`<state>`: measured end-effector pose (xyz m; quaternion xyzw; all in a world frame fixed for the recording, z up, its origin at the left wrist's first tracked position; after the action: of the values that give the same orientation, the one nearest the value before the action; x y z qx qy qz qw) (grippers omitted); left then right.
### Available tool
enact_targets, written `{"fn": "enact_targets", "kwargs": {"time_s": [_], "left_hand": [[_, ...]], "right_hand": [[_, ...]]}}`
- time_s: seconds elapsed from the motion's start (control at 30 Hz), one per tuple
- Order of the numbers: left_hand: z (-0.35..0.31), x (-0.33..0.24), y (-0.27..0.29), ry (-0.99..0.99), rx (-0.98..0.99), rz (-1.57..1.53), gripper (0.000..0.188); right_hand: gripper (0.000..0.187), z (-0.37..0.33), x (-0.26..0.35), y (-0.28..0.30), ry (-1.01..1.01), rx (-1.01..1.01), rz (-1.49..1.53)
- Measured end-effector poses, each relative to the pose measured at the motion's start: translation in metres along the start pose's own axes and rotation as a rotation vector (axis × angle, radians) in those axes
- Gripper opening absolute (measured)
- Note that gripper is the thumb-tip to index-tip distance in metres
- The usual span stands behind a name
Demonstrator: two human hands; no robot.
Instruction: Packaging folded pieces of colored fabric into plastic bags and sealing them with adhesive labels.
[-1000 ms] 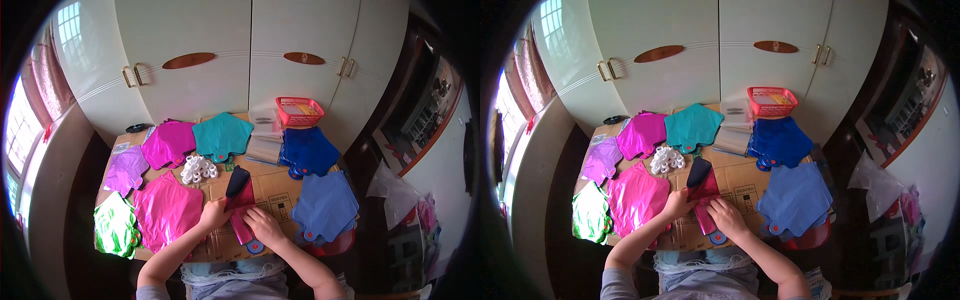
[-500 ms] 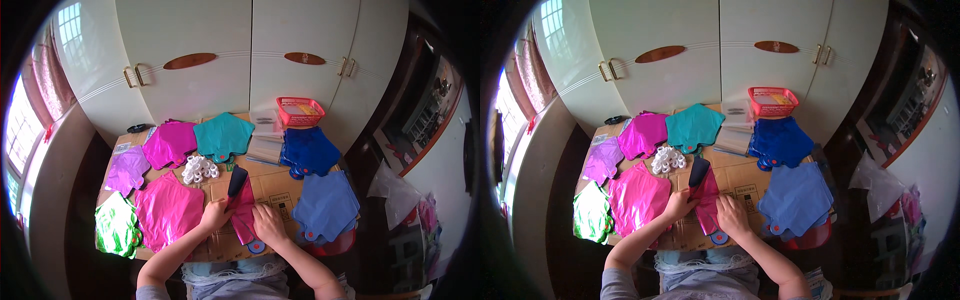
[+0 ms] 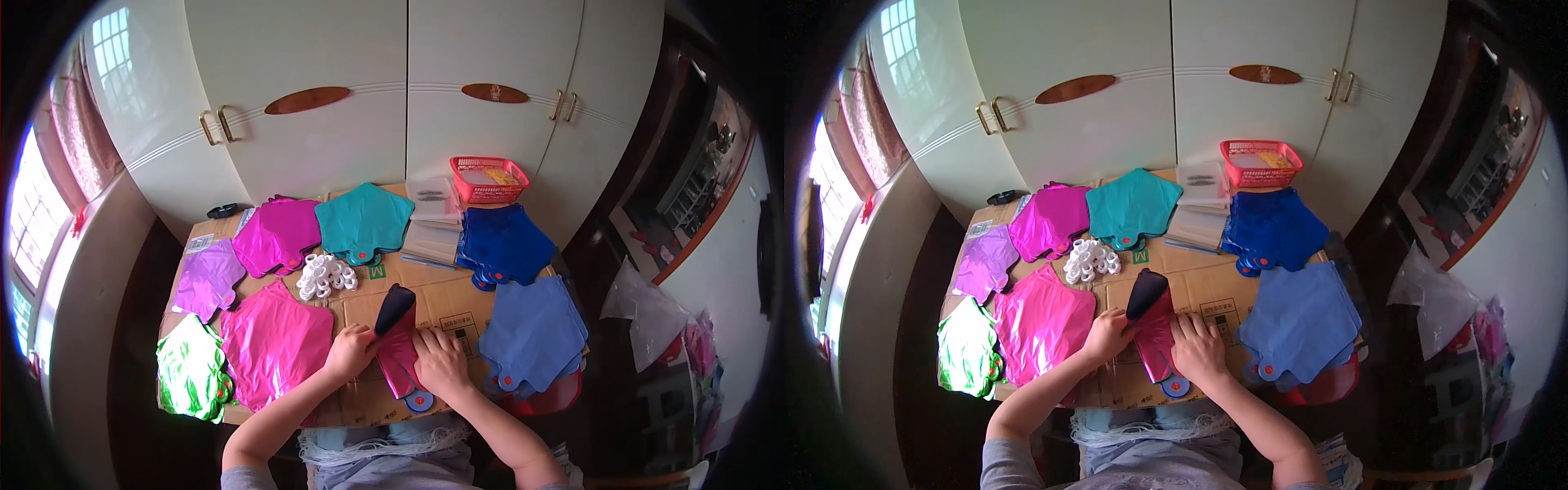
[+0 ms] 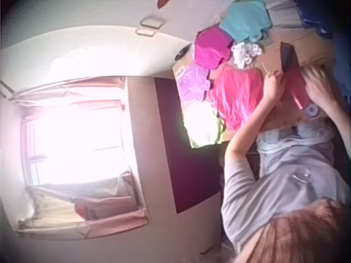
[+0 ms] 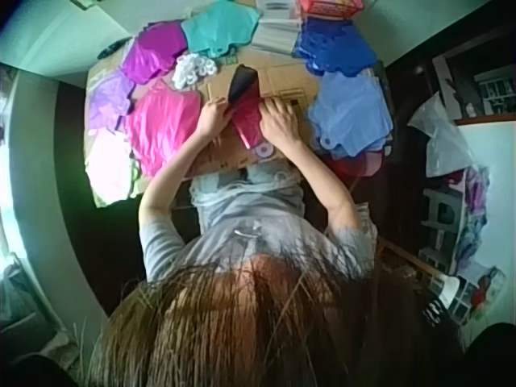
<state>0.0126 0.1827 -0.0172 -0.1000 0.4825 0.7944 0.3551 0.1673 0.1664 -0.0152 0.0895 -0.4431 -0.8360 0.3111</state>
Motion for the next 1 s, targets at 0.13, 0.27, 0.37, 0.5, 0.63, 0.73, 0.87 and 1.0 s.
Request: {"fn": "enact_targets", "kwargs": {"time_s": [0.13, 0.27, 0.37, 0.5, 0.63, 0.73, 0.87, 1.0], "left_hand": [[0.0, 0.016, -0.004, 0.121, 0.04, -0.032, 0.024], [-0.001, 0.028, -0.008, 0.234, 0.064, -0.046, 0.028], [-0.001, 0.032, -0.009, 0.227, 0.061, -0.021, 0.03], [0.002, 0.035, -0.011, 0.313, 0.118, 0.005, 0.034], [0.003, 0.036, -0.011, 0.327, 0.112, 0.033, 0.035], [0.002, 0.039, -0.013, 0.325, 0.134, 0.053, 0.035], [0.004, 0.036, -0.01, 0.337, 0.183, 0.05, 0.035], [0.005, 0.027, -0.006, 0.219, 0.114, -0.019, 0.029]], "right_hand": [[0.042, 0.001, 0.0, -0.004, -0.011, 0.033, -0.054], [0.042, -0.002, -0.002, -0.005, -0.039, -0.019, -0.06], [0.043, -0.001, 0.0, 0.002, -0.01, -0.027, -0.043], [0.042, -0.003, 0.003, 0.0, 0.03, 0.004, -0.027], [0.042, -0.003, 0.0, -0.003, 0.021, 0.005, -0.042], [0.043, -0.004, -0.003, -0.008, -0.033, 0.039, -0.048], [0.043, -0.003, -0.005, -0.002, -0.054, 0.018, -0.043], [0.042, -0.003, -0.002, 0.001, -0.025, -0.013, 0.004]]}}
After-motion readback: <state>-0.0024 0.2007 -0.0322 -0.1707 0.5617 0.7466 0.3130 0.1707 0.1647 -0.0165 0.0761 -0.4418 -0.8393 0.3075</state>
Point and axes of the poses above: each hand's wrist, its own z-axis towards the middle knuckle, its own y-axis out of the back of the hand, x = y × z, the point moved 8 cm from there along z, towards the middle knuckle, and after that the axes turned 9 degrees about -x, right-handed, at the moved point
